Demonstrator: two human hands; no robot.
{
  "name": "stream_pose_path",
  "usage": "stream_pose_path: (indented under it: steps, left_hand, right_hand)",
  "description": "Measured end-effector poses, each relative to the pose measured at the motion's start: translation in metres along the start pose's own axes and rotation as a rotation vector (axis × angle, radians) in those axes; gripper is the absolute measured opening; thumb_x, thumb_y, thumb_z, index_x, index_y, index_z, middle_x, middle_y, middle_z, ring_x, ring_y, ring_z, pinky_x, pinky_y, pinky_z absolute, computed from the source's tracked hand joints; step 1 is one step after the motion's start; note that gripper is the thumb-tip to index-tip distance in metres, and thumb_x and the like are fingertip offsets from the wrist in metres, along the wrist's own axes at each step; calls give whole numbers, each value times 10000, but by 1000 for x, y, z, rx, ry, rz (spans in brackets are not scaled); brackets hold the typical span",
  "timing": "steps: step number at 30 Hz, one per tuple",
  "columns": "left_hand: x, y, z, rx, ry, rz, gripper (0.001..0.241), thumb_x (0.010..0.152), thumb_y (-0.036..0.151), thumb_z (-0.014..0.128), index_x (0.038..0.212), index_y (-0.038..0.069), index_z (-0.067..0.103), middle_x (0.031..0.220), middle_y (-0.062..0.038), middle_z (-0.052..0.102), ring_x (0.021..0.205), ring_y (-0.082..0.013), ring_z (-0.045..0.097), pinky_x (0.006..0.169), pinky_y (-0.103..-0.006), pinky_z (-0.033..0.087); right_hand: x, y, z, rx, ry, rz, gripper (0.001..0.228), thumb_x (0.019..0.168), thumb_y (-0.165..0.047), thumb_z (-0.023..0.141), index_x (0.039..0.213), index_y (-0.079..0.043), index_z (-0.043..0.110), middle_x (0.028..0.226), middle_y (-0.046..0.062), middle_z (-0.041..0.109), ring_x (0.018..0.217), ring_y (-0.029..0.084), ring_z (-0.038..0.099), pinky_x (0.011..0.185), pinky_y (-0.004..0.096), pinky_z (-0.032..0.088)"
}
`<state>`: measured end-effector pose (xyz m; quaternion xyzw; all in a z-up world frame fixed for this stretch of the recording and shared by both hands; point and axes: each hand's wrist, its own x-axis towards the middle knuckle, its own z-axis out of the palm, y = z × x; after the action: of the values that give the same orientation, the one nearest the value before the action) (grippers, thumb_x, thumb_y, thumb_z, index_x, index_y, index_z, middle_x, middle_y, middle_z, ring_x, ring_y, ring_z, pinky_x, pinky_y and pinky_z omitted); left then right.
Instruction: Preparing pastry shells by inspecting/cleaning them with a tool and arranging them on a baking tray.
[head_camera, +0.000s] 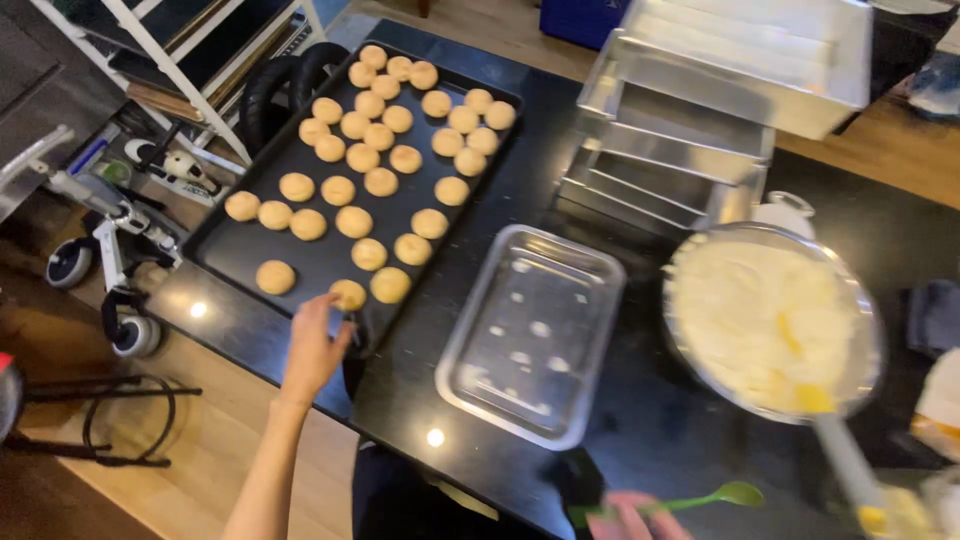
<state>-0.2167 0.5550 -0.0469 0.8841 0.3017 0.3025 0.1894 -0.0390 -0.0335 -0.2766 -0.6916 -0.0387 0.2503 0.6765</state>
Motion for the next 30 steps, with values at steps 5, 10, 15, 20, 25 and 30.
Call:
stream_pose_path:
  steps: [5, 10, 15, 20, 25, 30]
  left_hand:
    - [55, -59, 8, -52, -268, 153, 624, 756, 228, 800, 1301, 32, 568, 1244, -189, 603, 1053, -377, 593, 908, -441, 484]
    - [71, -64, -20, -947, -483, -417, 408, 940, 337, 605, 1266, 93, 588, 1084, -114, 622, 891, -216, 638, 776, -334, 544]
    - [87, -40, -80, -1651, -564, -770, 489, 1088, 425, 314, 1075, 63, 642, 808, -36, 619, 669, -136, 532, 566, -282, 400]
    - [99, -44, -100, -1257, -511, -597, 583, 1094, 403, 229, 949, 47, 667, 735, -45, 625, 620, -138, 535, 547, -285, 384]
    - [95, -40, -105, -1109, -442, -308, 580, 1107, 363, 245, 906, 18, 666, 810, -69, 695, 754, -160, 658, 696, -274, 520]
    - [83, -48, -94, -1267, -705, -371, 521, 1128, 376, 322, 1041, -24, 644, 860, -78, 684, 722, -174, 639, 639, -298, 493]
  right_hand:
    - [2, -274, 344, 53, -162, -50, 247, 995, -130, 580, 1125, 52, 686, 997, 203, 796, 930, 236, 779, 859, 350, 594]
    - [21, -303, 522, 175, 12, -142, 261, 1055, -142, 515, 1085, 53, 686, 984, 179, 781, 864, 237, 791, 814, 326, 634]
    - [-16, -327, 595, -78, 88, -554, 129, 1030, -16, 558, 1063, 43, 667, 1057, 159, 744, 905, 210, 787, 808, 309, 613]
    - [-37, -336, 621, -318, 194, -725, 112, 960, 37, 645, 1066, 10, 671, 1059, 133, 740, 930, 212, 768, 816, 298, 632]
    - [-47, -344, 627, -572, 223, -766, 201, 860, 13, 770, 1049, -17, 711, 1036, 118, 744, 949, 238, 747, 833, 313, 599]
    - [-48, -323, 608, -477, 287, -659, 102, 958, 9, 672, 1033, -12, 739, 1052, 102, 771, 983, 214, 747, 877, 320, 597]
